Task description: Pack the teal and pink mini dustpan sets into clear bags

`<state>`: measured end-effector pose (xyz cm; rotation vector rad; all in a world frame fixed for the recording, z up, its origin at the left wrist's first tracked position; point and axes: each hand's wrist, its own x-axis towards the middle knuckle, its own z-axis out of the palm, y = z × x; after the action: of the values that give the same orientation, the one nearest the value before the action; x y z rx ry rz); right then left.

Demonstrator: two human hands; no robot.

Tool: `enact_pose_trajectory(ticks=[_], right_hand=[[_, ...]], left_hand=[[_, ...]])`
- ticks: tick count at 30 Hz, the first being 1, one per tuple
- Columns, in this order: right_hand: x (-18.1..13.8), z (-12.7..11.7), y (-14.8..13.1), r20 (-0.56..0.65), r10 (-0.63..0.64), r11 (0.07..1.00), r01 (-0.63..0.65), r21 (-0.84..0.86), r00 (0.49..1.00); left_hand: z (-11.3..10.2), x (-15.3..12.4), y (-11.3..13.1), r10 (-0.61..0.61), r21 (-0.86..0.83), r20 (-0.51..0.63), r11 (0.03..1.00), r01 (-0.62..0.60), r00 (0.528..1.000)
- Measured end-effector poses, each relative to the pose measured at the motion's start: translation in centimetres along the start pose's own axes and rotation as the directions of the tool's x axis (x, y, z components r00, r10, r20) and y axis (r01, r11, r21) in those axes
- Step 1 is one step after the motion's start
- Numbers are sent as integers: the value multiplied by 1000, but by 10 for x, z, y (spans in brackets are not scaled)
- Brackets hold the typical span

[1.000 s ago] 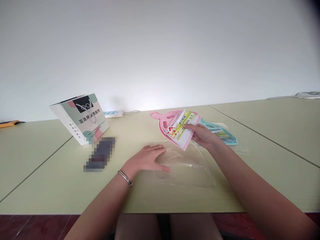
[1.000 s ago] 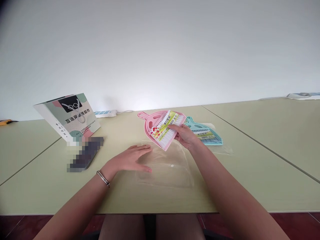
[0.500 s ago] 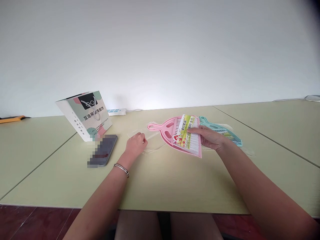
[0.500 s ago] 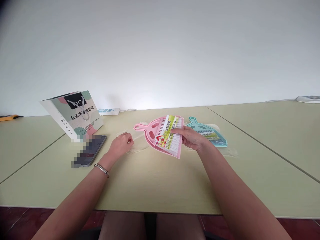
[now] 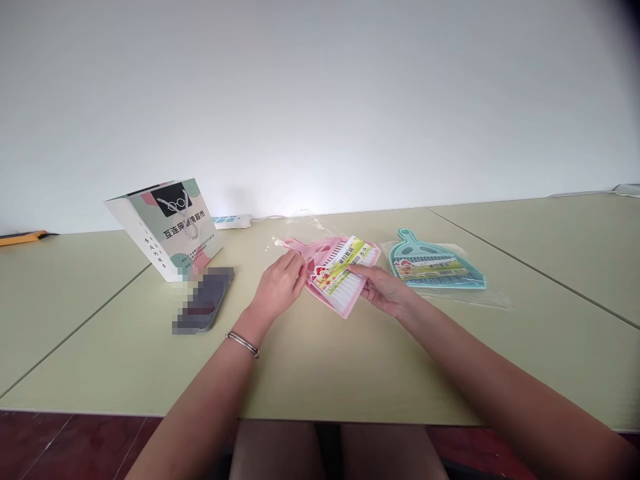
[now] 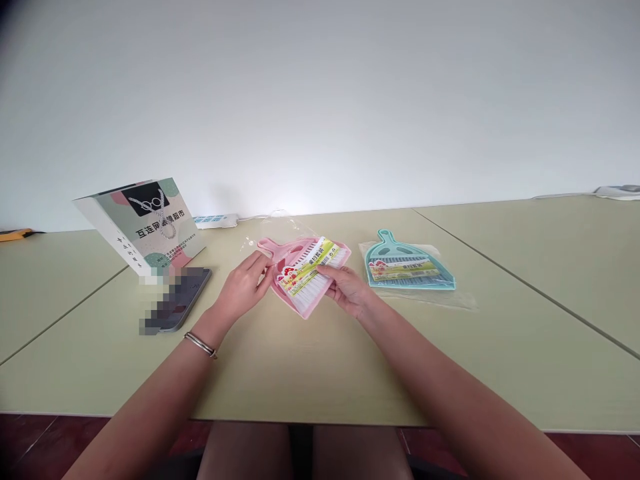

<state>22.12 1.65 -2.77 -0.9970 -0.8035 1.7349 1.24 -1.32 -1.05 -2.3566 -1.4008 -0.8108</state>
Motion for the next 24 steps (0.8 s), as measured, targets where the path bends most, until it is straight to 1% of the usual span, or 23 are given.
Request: enact_pose_trajectory(ticks=[3,6,8,10,13,15,19,21,24], right_hand=[[-4,8,9,-22,26,999,-26,40,999],[-9,13,14,27,67,997,-68,45,997],[-12,16,16,57,73,996,-76,55,996],[-14,18,16,38,57,995,-60,77,998],[-16,21,14,-42,28,991,-22,135,999],[-18,23,13,-65,19,985,-8,175,998],[-20,25,15,-1,32,985,-31,167,999],[-20,25,16,33,51,988,-55,143,998],[-21,26,18,50,56,990,-63,128,997]], left_hand=[[-3,1,2,45,-12,-1,999,-45,999],[-5,1,5,113,-61,47,992,-110,993],[-6,1,7,132,-103,67,987,-124,989],[-8,1,9,117,-138,54,984,-109,992],[-11,1,9,74,-179,9,981,-71,997],[-12,1,8,36,-201,-12,979,-37,999],[-10,2,7,-31,-221,-15,975,27,999],[-9,3,9,-38,-233,1,972,37,999],[-10,2,13,-26,-244,-1,970,25,1000]])
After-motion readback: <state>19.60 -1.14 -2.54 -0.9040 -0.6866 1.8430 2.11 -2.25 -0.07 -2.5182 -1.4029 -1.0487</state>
